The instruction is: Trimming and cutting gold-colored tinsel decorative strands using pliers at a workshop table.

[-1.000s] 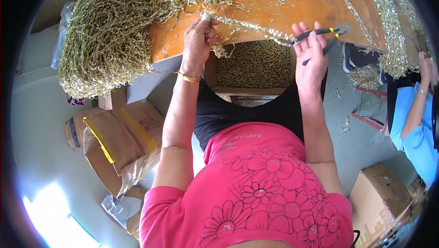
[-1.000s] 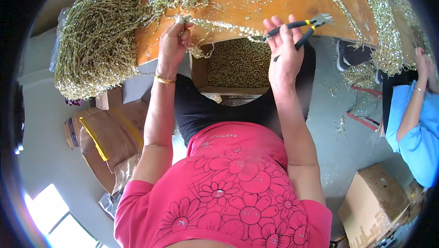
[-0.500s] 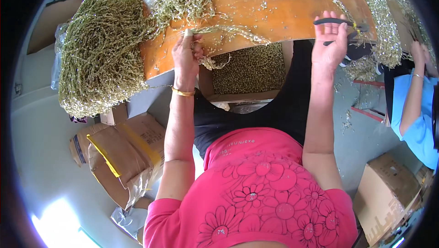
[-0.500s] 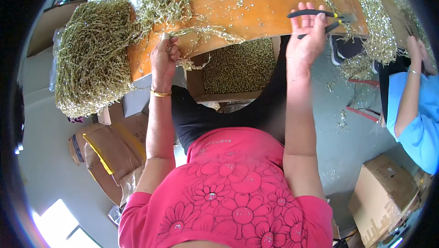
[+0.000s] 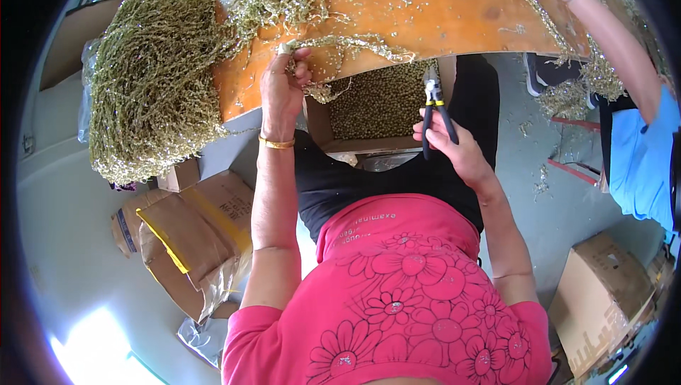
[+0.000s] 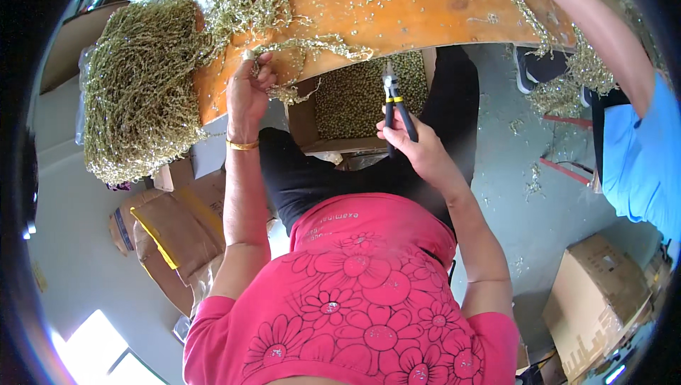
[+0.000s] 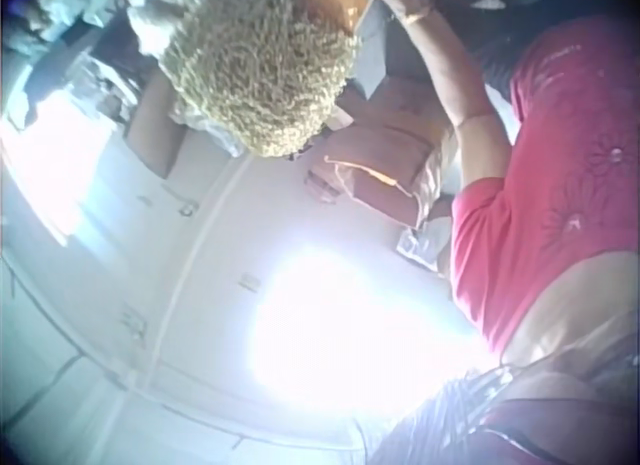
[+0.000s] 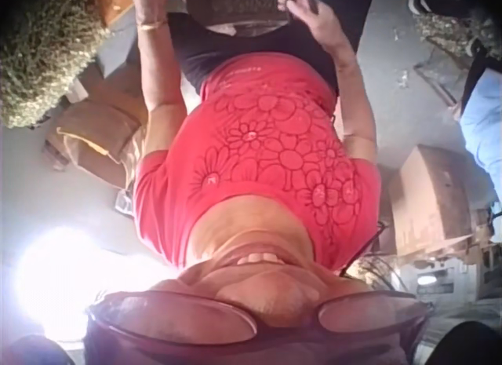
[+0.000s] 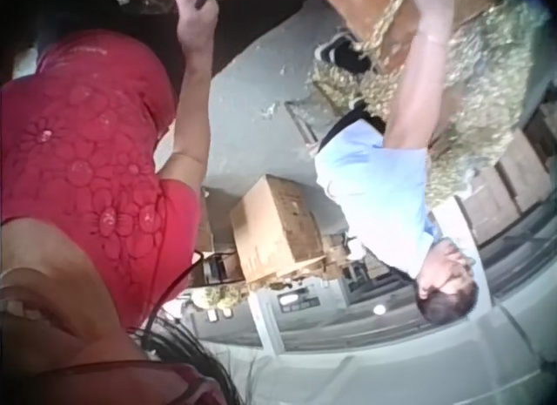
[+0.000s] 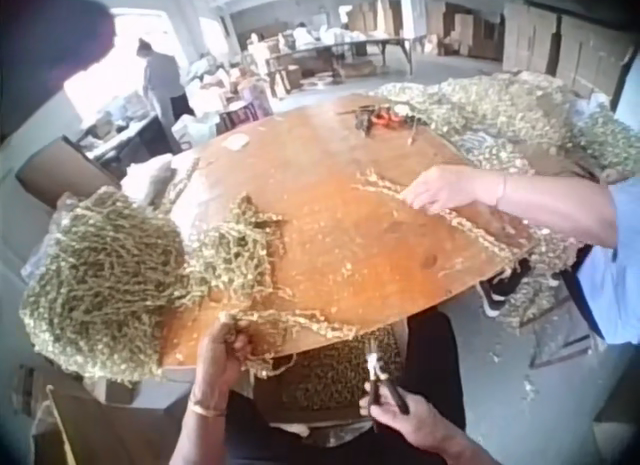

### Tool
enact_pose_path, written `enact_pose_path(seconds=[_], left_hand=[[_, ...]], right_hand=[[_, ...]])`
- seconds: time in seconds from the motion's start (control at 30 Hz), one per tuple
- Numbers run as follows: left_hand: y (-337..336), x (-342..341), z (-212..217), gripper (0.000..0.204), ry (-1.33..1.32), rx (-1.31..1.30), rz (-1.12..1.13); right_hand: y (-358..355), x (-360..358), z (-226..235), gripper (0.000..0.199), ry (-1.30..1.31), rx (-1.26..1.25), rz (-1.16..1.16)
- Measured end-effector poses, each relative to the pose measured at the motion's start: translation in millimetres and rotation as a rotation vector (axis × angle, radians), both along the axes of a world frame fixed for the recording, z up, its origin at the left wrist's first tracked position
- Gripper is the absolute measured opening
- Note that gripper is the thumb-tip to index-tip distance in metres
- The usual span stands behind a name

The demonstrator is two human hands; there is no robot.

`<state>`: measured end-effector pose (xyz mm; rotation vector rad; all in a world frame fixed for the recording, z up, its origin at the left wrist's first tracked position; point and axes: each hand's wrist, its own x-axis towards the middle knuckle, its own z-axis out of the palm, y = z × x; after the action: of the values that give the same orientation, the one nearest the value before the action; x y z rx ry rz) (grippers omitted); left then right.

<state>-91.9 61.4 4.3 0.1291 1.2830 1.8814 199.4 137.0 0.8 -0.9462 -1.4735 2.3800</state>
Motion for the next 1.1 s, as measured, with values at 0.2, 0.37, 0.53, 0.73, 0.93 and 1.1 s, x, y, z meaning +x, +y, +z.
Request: enact_pose_path(seconds=[0.2, 0.37, 0.53, 0.73, 0.93, 1.1], left_hand=[[1.3, 1.3, -2.3, 0.018, 0.039, -0.022, -0.018], [-0.4, -0.7, -5.1, 0.019, 0.035, -0.009, -0.029], [0.1, 0.9, -3.2, 0.019, 0.057, -0.011, -0.036], [0.1, 0.1, -4.3, 0.019, 0.051, -0.015, -0.032], [-0.3, 0.1, -5.0, 0.019, 0.068, -0.019, -0.042], [0.0, 1.0, -3.0, 0.019, 0.083, -0.017, -0.044]], right_hand=[[12.9, -11.8, -11.9, 0.045, -0.115, 0.140, 0.148], [13.4, -15.5, 1.9, 0.048, -0.003, -0.030, 0.142], [9.7, -11.2, 5.1, 0.051, 0.023, -0.177, 0.174], [-2.6, -14.8, -2.4, 0.053, 0.274, -0.448, 0.161], [-5.9, -22.3, -5.7, 0.050, 0.244, -0.320, 0.062], [-2.3, -26.9, -12.0, 0.048, 0.242, -0.282, 0.045]])
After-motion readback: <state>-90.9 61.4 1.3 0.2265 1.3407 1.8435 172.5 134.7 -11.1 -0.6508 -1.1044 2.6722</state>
